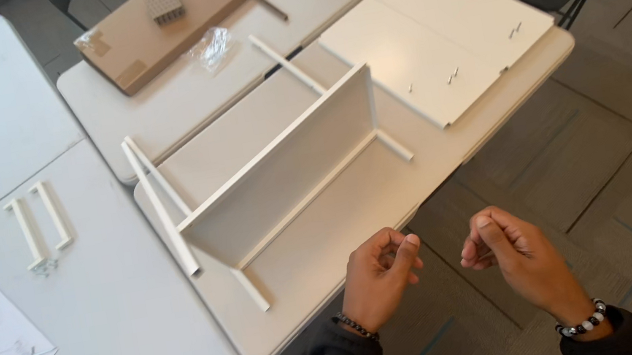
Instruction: The person assembles a white shelving unit by connecting vertical side panels to horizontal shelves using cam locks and screws. They align the pieces, insert fasteners, and tighten them by hand while referencing an instruction manual.
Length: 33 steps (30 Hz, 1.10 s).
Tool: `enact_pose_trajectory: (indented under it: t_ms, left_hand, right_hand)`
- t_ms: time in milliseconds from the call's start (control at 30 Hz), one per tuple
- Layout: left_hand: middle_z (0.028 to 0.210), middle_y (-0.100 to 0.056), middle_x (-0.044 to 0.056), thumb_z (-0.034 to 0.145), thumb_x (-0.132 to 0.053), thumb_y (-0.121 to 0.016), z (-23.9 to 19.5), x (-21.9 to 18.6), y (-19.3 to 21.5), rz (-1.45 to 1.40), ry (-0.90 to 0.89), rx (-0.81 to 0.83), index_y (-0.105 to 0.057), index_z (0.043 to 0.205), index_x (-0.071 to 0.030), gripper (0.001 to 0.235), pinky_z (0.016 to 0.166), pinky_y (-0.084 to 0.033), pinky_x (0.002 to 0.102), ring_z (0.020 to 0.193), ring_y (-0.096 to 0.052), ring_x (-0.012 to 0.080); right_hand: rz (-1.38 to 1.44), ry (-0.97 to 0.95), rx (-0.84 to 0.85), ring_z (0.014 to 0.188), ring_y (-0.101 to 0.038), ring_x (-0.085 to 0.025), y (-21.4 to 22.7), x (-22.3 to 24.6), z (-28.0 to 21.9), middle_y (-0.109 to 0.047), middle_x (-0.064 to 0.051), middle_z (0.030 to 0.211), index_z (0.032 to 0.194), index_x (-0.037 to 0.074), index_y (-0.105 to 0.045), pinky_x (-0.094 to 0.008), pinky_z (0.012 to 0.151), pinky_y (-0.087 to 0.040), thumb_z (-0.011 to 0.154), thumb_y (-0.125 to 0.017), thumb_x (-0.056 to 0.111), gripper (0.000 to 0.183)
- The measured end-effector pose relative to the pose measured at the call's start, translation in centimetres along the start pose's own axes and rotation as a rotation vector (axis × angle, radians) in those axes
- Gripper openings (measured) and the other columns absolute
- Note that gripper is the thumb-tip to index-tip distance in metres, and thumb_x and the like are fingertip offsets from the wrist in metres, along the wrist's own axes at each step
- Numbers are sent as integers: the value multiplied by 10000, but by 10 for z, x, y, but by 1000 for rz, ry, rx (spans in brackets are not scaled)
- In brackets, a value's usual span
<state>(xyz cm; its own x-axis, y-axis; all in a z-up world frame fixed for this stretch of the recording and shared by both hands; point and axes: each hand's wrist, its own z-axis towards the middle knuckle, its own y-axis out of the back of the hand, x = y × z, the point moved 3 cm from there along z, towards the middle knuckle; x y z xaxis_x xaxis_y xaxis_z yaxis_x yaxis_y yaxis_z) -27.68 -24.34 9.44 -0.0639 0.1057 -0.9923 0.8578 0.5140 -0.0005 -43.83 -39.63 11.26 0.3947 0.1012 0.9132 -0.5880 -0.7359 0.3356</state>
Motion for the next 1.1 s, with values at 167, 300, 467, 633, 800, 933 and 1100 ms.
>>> enact_pose_trajectory:
  t_ms: [167,300,467,633,800,933,1100]
  left_hand:
    - [785,-784,17,1029,-414,-645,45,-5,-16,84,12,-87,-670,868,-151,309,603,-545,280,566,-689,97]
    - [782,-791,10,1035,-380,-649,89,-8,-17,112,96,-128,-668,844,-156,295,561,-510,285,559,-695,107]
    - [806,-785,6,1033,-397,-623,176,25,-23,129,240,-70,-663,865,-153,299,655,-559,331,597,-711,147]
    - [848,-795,12,1024,-412,-630,260,40,-42,171,360,20,-683,957,-169,258,714,-567,324,639,-723,141]
    - [836,-783,-20,1003,-425,-615,304,62,-42,165,404,11,-680,952,-190,249,768,-575,342,640,-717,144]
    - [829,-777,44,1040,-286,-640,314,89,-37,14,318,-118,-747,1045,-129,191,698,-594,321,685,-768,176]
    - [823,-773,51,1020,-280,-648,299,103,-28,-41,354,-284,-732,1066,-119,188,714,-582,334,675,-757,174]
  right_hand:
    - [-32,87,28,730,-771,-170,33,-1,47,-778,-65,790,847,87,-713,-309,691,-634,1084,-478,405,461]
    - [48,62,61,712,-775,-184,41,-26,97,-779,-84,776,851,79,-696,-312,667,-643,1082,-499,375,424]
    - [24,-169,82,754,-774,-196,53,-53,158,-769,-84,818,927,79,-731,-326,713,-639,1077,-512,372,395]
    - [15,-334,86,741,-749,-196,70,-81,224,-767,-87,821,993,77,-751,-330,708,-603,1079,-532,353,362]
    - [-88,-385,105,784,-792,-200,61,-115,311,-818,-90,915,1152,73,-758,-339,738,-657,1071,-555,309,322]
    - [-20,-232,58,919,-747,-328,54,-155,394,-734,-268,1100,1304,-44,-673,-413,789,-638,1029,-686,173,351]
    - [-175,-146,17,988,-752,-284,50,-189,505,-730,-192,1234,1345,54,-655,-350,793,-652,974,-760,179,405]
